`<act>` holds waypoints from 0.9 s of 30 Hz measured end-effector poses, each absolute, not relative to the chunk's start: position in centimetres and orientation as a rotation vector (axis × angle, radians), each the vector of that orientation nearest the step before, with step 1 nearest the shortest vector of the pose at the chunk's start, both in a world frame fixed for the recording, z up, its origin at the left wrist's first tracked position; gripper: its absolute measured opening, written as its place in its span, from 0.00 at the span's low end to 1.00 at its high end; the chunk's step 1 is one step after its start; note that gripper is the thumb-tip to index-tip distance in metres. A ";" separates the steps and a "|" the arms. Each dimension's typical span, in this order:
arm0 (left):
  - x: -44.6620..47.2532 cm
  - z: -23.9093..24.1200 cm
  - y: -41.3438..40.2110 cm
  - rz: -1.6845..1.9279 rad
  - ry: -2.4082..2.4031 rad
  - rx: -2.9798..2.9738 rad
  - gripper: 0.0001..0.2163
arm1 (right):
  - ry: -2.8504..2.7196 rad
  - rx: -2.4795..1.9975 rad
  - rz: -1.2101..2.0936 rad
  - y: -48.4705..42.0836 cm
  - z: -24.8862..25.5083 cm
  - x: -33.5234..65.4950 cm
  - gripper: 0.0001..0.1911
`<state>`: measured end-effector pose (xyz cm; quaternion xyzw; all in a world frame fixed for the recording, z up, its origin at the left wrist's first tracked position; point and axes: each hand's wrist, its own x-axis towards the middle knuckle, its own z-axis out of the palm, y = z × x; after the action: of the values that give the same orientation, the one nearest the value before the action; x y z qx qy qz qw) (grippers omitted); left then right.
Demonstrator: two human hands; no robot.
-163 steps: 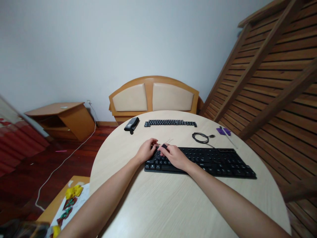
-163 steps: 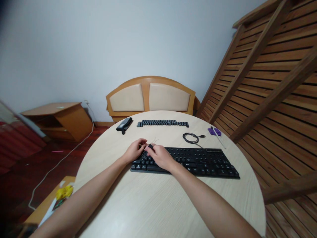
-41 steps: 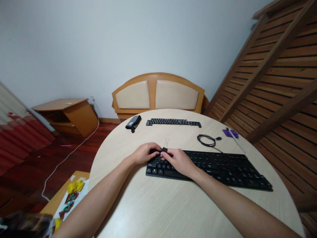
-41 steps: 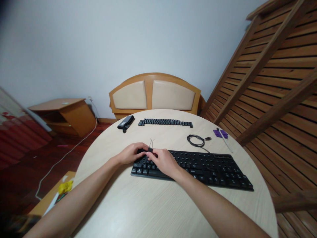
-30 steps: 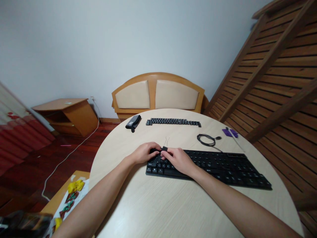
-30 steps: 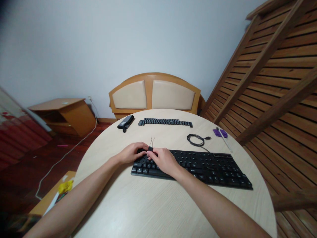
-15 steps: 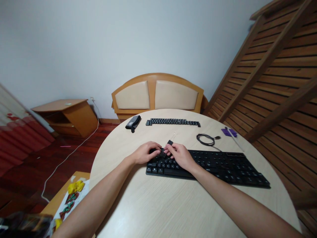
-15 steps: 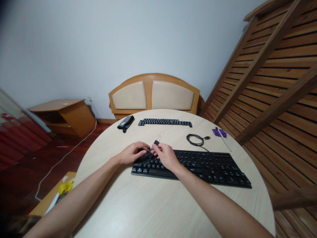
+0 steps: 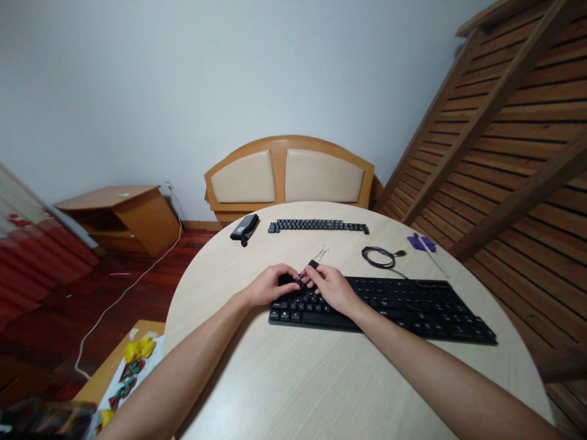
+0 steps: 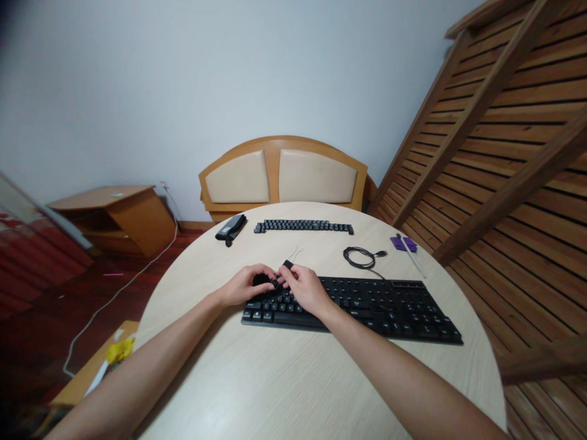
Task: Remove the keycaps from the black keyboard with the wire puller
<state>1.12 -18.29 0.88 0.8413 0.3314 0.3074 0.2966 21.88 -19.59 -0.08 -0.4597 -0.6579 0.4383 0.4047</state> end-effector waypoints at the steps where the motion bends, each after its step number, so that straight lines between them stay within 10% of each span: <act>1: 1.1 0.9 -18.3 0.813 0.893 2.221 0.10 | -1.658 -1.163 1.116 -19.6 -0.1 21.9 0.19; 27: 1.1 0.9 -18.2 0.855 0.784 2.377 0.09 | -1.610 -1.124 1.166 -19.4 -0.3 21.9 0.15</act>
<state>1.07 -18.19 0.86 0.8710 0.2875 0.3134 0.2459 21.89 -19.36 -0.28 -0.4475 -0.6411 0.4643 0.4162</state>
